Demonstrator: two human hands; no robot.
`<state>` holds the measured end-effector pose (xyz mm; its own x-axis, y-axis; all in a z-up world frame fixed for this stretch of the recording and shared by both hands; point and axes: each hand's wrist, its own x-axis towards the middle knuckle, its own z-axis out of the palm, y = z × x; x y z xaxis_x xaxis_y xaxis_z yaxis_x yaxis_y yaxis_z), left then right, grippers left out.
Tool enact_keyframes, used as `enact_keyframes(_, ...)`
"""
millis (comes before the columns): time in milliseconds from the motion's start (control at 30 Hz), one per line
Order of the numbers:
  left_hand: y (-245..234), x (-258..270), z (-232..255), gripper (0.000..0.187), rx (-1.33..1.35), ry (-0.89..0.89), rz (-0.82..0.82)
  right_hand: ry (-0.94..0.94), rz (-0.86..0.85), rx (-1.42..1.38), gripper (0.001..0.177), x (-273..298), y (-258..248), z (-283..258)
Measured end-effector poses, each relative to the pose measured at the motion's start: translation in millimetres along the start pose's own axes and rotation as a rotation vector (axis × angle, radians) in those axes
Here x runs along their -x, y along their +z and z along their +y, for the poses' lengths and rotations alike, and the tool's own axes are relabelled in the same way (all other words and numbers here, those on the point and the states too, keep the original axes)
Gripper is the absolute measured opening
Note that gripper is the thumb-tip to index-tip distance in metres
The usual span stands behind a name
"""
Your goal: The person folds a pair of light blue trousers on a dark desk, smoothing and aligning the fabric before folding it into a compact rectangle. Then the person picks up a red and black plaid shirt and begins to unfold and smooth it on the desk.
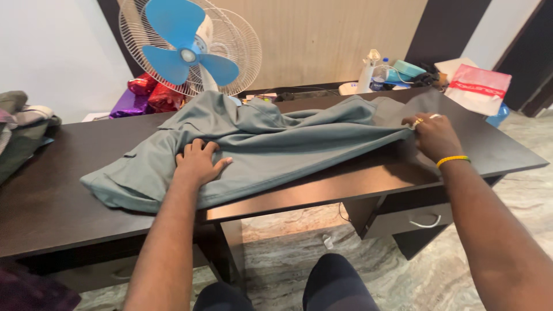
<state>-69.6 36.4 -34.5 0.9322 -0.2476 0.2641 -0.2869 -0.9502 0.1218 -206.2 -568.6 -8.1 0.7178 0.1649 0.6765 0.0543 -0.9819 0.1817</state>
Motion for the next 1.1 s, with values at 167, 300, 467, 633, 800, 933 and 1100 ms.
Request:
enact_keyframes(167,-6,-13,20,0.097,0.054,-0.232,-0.216,0.377,-0.263,0.202,0.017,39,-8,40)
enact_keyframes(300,-7,-24,39,0.105,0.036,-0.440,-0.249,0.567,-0.263,0.023,0.021,50,-25,39)
enact_keyframes(467,-14,-36,50,0.107,-0.043,-0.237,-0.344,-0.137,-0.029,-0.393,0.045,34,-21,14)
enact_keyframes(633,-22,-34,26,0.139,0.056,-0.112,-0.395,0.257,-0.348,-0.323,0.034,15,-7,15)
enact_keyframes(800,-23,-43,19,0.145,-0.060,-0.108,-0.497,0.415,-0.421,-0.362,0.048,4,-25,41)
enact_keyframes(933,-23,-47,31,0.116,-0.113,0.007,-0.336,0.863,-0.564,-0.382,0.056,9,-35,64)
enact_keyframes(1100,-20,-43,71,0.111,0.091,0.200,-0.209,0.607,-0.715,-0.383,0.060,27,1,91)
